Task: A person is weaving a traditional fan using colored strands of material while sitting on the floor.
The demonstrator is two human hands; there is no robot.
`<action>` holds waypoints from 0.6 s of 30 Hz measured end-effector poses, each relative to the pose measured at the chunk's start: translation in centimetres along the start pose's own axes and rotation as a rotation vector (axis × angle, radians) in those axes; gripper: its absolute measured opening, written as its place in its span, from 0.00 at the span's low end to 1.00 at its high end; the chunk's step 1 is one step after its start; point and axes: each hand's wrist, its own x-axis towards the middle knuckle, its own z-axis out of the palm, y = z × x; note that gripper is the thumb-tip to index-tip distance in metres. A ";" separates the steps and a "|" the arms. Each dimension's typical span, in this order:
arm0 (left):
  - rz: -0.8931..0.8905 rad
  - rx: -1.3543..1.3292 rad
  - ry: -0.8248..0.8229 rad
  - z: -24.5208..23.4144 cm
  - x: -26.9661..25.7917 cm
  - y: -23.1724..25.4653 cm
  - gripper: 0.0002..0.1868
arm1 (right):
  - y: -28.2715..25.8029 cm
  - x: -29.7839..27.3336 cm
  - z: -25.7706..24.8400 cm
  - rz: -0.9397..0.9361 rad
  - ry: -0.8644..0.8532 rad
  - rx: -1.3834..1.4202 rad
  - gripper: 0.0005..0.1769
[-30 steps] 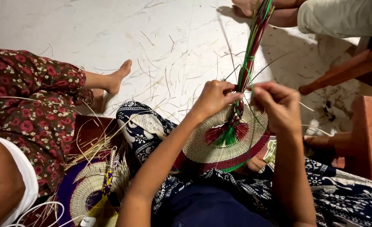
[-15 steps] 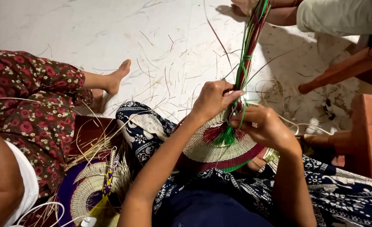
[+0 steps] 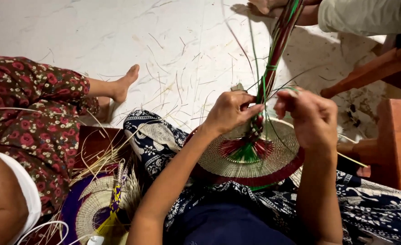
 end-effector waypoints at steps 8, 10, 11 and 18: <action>0.226 -0.039 0.126 -1.4 0.4 -1.1 0.22 | -0.9 -0.6 -0.4 -0.092 -0.186 -0.515 0.17; 0.232 -0.046 0.134 -2.0 1.2 0.9 0.21 | -0.5 -1.0 -0.6 -0.004 -0.247 -0.604 0.18; 0.238 -0.050 0.146 -2.3 1.6 1.9 0.20 | -0.4 -1.2 -0.6 0.085 -0.310 -0.690 0.18; 0.238 0.002 0.190 -2.4 0.8 -0.3 0.18 | 0.6 -1.6 0.6 -0.098 -0.177 -0.819 0.14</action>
